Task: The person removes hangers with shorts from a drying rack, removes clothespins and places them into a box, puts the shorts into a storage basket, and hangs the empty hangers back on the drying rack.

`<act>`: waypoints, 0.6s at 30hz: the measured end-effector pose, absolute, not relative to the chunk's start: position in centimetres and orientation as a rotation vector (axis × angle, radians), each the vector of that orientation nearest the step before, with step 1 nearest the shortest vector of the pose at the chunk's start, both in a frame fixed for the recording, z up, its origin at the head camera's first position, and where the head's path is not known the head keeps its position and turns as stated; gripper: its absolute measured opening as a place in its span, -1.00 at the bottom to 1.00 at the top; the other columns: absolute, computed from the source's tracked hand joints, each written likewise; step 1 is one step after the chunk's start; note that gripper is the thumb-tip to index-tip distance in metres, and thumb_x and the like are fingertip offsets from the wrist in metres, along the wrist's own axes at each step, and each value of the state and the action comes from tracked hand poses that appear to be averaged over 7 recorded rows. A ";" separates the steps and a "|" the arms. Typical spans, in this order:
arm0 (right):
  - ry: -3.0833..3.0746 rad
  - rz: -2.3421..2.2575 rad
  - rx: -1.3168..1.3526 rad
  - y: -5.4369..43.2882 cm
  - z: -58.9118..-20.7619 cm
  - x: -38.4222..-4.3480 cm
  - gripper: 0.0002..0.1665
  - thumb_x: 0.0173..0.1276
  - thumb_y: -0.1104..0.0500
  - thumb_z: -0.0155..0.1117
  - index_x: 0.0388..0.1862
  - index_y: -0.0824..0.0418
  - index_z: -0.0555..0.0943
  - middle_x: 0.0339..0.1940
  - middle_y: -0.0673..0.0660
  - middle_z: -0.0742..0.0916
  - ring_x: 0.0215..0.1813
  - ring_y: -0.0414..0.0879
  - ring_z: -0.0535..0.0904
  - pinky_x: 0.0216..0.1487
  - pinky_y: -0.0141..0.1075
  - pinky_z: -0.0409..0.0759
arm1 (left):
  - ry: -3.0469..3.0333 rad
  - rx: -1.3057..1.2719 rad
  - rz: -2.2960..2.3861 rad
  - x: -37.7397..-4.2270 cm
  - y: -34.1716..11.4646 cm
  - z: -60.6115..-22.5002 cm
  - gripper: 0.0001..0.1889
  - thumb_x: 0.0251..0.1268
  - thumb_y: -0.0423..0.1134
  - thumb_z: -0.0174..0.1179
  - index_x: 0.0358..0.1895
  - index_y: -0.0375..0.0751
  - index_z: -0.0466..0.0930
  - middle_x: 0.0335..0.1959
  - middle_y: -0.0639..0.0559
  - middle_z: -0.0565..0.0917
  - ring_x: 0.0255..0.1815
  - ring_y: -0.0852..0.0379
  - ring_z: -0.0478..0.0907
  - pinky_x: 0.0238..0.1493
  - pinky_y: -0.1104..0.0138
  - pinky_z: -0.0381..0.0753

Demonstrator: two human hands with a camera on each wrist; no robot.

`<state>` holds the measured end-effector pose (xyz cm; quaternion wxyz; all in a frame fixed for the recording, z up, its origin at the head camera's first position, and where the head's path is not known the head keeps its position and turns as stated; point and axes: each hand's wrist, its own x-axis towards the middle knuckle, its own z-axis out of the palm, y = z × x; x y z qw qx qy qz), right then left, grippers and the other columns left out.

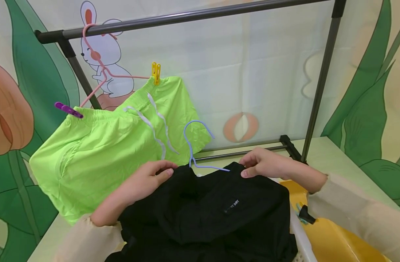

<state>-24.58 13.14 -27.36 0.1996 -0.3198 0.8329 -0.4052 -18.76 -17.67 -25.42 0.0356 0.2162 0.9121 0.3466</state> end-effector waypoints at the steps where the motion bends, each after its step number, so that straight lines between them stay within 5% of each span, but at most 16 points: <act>1: 2.329 -1.133 -0.897 13.1 -27.3 -24.5 -0.87 0.21 0.30 0.15 -0.31 0.35 0.57 -0.55 0.01 0.57 -0.46 -0.13 0.42 -0.29 -0.32 0.44 | 2.795 0.658 1.067 -18.8 -17.7 -25.5 -0.67 0.35 -0.23 -0.10 0.03 -0.36 0.45 -0.02 -0.18 0.54 0.00 -0.02 0.46 0.00 0.17 0.41; 7: 2.347 -1.121 -0.887 13.2 -27.1 -24.4 -0.85 0.21 0.29 0.15 -0.27 0.34 0.58 -0.51 0.02 0.60 -0.44 -0.13 0.45 -0.25 -0.31 0.47 | 2.853 0.653 0.974 -18.8 -17.6 -25.7 -0.59 0.26 -0.09 0.03 0.05 -0.32 0.45 0.02 -0.14 0.54 0.08 -0.04 0.43 0.05 0.11 0.40; 18: 2.329 -1.135 -0.874 13.3 -27.0 -24.1 -0.82 0.20 0.27 0.16 -0.24 0.33 0.58 -0.51 0.03 0.61 -0.42 -0.12 0.46 -0.23 -0.30 0.47 | 3.140 0.838 0.843 -18.3 -17.0 -26.2 -0.80 0.14 -0.30 0.15 -0.17 -0.28 0.61 -0.21 -0.08 0.65 -0.15 0.01 0.57 -0.11 0.16 0.50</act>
